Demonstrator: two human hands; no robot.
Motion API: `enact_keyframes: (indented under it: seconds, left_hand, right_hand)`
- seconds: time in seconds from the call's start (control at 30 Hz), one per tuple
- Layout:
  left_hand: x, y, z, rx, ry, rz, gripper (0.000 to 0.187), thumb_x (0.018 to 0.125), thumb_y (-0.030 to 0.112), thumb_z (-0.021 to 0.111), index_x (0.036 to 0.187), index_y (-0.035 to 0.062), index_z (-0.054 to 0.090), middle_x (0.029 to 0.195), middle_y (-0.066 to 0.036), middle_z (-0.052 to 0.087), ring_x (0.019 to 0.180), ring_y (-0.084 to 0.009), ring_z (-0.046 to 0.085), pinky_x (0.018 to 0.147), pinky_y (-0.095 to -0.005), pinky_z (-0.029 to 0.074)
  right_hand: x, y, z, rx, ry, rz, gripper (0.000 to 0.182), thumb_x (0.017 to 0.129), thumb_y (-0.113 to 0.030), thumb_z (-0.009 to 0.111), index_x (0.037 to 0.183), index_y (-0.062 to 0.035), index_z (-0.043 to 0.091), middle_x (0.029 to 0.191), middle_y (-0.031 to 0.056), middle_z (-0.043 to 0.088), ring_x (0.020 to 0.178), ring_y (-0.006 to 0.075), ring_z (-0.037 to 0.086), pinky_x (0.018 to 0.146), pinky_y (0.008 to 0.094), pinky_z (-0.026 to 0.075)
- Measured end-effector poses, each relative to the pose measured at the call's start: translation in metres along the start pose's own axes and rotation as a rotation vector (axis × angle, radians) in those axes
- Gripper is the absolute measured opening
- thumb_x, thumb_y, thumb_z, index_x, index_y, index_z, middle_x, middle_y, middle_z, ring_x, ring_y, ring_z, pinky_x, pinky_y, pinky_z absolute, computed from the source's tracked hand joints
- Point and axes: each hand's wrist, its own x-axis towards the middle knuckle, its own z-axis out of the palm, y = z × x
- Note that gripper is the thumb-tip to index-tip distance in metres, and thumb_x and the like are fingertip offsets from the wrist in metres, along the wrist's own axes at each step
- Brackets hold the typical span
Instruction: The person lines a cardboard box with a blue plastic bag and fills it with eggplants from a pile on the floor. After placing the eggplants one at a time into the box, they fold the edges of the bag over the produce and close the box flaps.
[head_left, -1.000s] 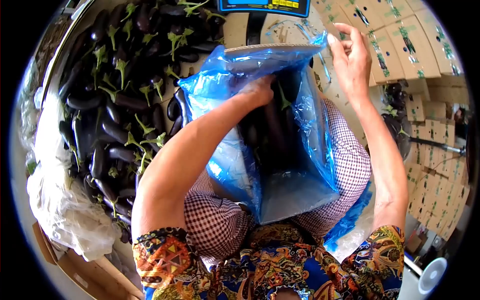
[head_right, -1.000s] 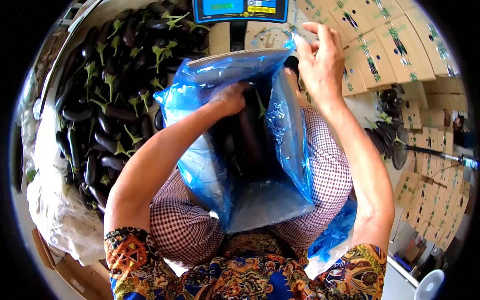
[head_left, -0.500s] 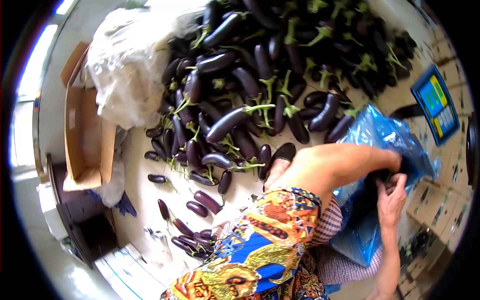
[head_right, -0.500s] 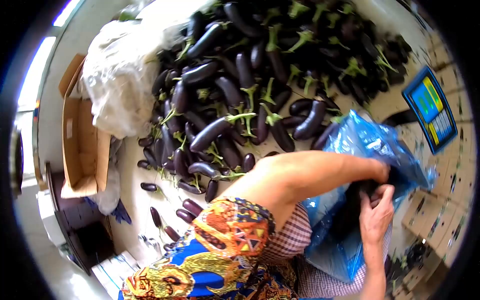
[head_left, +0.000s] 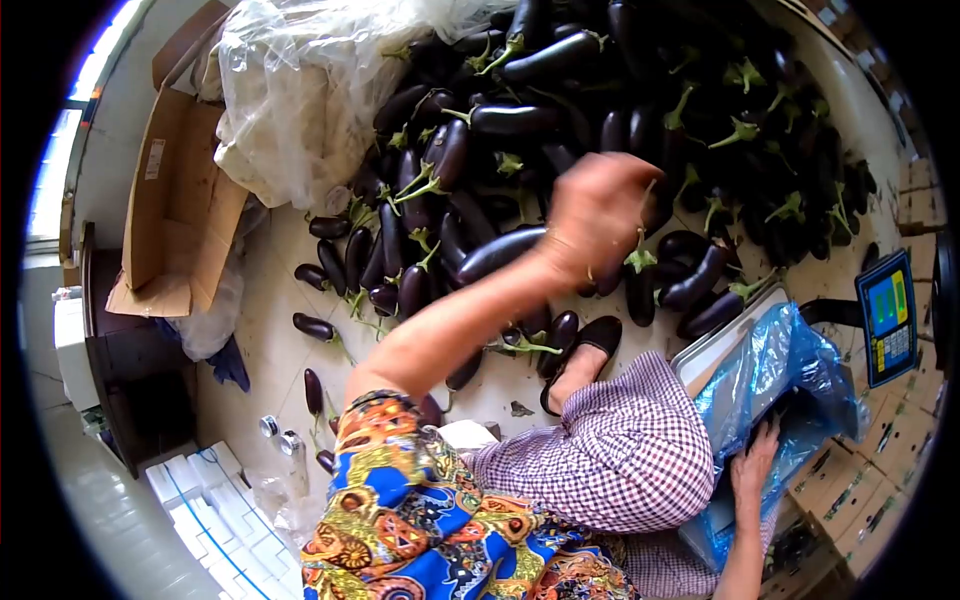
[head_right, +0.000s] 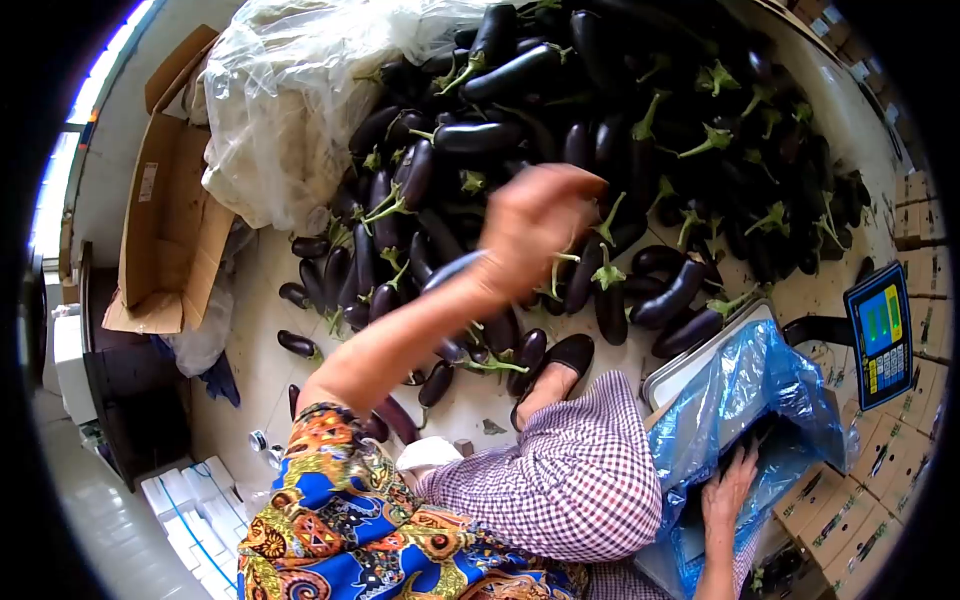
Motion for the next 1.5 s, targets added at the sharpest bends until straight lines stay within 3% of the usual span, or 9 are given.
enact_keyframes:
  seconds: [0.13, 0.17, 0.27, 0.33, 0.53, 0.9, 1.0, 1.27, 1.5]
  left_hand:
    - [-0.042, -0.196, -0.105, 0.874, 0.291, -0.260, 0.065, 0.074, 0.024, 0.075, 0.129, 0.0027, 0.048, 0.119, -0.019, 0.057, 0.110, -0.0372, 0.052, 0.093, -0.0478, 0.043]
    - [-0.050, -0.202, -0.119, 0.987, 0.210, -0.527, 0.073, 0.073, 0.031, 0.077, 0.132, 0.0029, 0.044, 0.123, -0.020, 0.054, 0.115, -0.0368, 0.049, 0.095, -0.0504, 0.041]
    - [-0.059, -0.209, -0.127, 1.082, 0.004, -0.694, 0.063, 0.072, 0.037, 0.077, 0.119, 0.0047, 0.048, 0.115, -0.018, 0.059, 0.107, -0.0356, 0.056, 0.093, -0.0497, 0.042]
    - [-0.058, -0.198, -0.101, 0.773, 0.124, -0.741, 0.056, 0.071, 0.041, 0.074, 0.104, 0.0041, 0.047, 0.100, -0.021, 0.063, 0.088, -0.0425, 0.063, 0.078, -0.0527, 0.049]
    - [-0.050, -0.161, -0.023, 0.163, 0.575, -0.585, 0.054, 0.072, 0.028, 0.078, 0.107, -0.0019, 0.049, 0.087, -0.024, 0.064, 0.081, -0.0394, 0.065, 0.074, -0.0457, 0.051]
    - [0.018, -0.136, 0.006, 0.207, 0.468, -0.411, 0.062, 0.069, 0.030, 0.079, 0.115, -0.0011, 0.049, 0.098, -0.021, 0.058, 0.083, -0.0402, 0.060, 0.073, -0.0474, 0.049]
    - [-0.007, -0.120, 0.028, 0.223, 0.200, -0.384, 0.072, 0.071, 0.026, 0.079, 0.127, 0.0022, 0.041, 0.104, -0.022, 0.059, 0.087, -0.0432, 0.061, 0.075, -0.0493, 0.051]
    - [-0.002, -0.114, 0.042, 0.185, 0.024, -0.489, 0.077, 0.073, 0.034, 0.078, 0.131, -0.0008, 0.040, 0.108, -0.025, 0.061, 0.095, -0.0432, 0.062, 0.080, -0.0490, 0.051]
    - [-0.040, -0.112, 0.018, 0.384, 0.097, -0.164, 0.066, 0.075, 0.022, 0.078, 0.129, -0.0002, 0.048, 0.107, -0.019, 0.057, 0.099, -0.0349, 0.055, 0.087, -0.0427, 0.045]
  right_hand:
    - [-0.002, 0.022, 0.015, 0.069, 0.036, -0.062, 0.058, 0.091, -0.033, 0.052, 0.137, 0.0024, 0.042, 0.147, 0.0276, 0.033, 0.130, 0.0474, 0.037, 0.108, 0.0485, 0.031]
    - [-0.003, 0.026, 0.015, 0.079, 0.042, -0.095, 0.061, 0.092, -0.038, 0.051, 0.138, 0.0024, 0.042, 0.146, 0.0282, 0.033, 0.130, 0.0477, 0.037, 0.108, 0.0487, 0.031]
    - [0.001, 0.017, 0.009, 0.054, 0.011, -0.077, 0.066, 0.093, -0.045, 0.047, 0.139, 0.0027, 0.041, 0.146, 0.0293, 0.033, 0.130, 0.0482, 0.037, 0.107, 0.0492, 0.032]
    - [-0.003, 0.020, 0.010, 0.027, -0.007, -0.042, 0.067, 0.091, -0.043, 0.051, 0.140, 0.0007, 0.039, 0.147, 0.0300, 0.032, 0.129, 0.0489, 0.037, 0.107, 0.0498, 0.033]
    - [-0.006, 0.044, 0.019, -0.027, -0.046, -0.069, 0.071, 0.085, -0.032, 0.061, 0.145, -0.0033, 0.035, 0.149, 0.0307, 0.028, 0.131, 0.0500, 0.035, 0.108, 0.0508, 0.032]
    - [0.001, 0.049, 0.021, 0.201, -0.124, 0.230, 0.077, 0.085, -0.045, 0.060, 0.145, -0.0036, 0.036, 0.150, 0.0322, 0.026, 0.136, 0.0501, 0.029, 0.111, 0.0524, 0.028]
    - [0.005, 0.034, 0.008, 0.162, -0.133, 0.141, 0.079, 0.086, -0.049, 0.059, 0.145, -0.0030, 0.036, 0.149, 0.0320, 0.027, 0.137, 0.0498, 0.027, 0.112, 0.0528, 0.027]
    - [0.010, 0.009, 0.004, 0.084, -0.132, 0.238, 0.076, 0.085, -0.043, 0.063, 0.144, -0.0034, 0.038, 0.149, 0.0310, 0.029, 0.134, 0.0479, 0.034, 0.111, 0.0486, 0.031]
    - [0.002, 0.027, 0.015, 0.114, -0.129, 0.127, 0.066, 0.092, -0.027, 0.060, 0.145, 0.0001, 0.032, 0.150, 0.0238, 0.032, 0.134, 0.0387, 0.039, 0.111, 0.0428, 0.035]
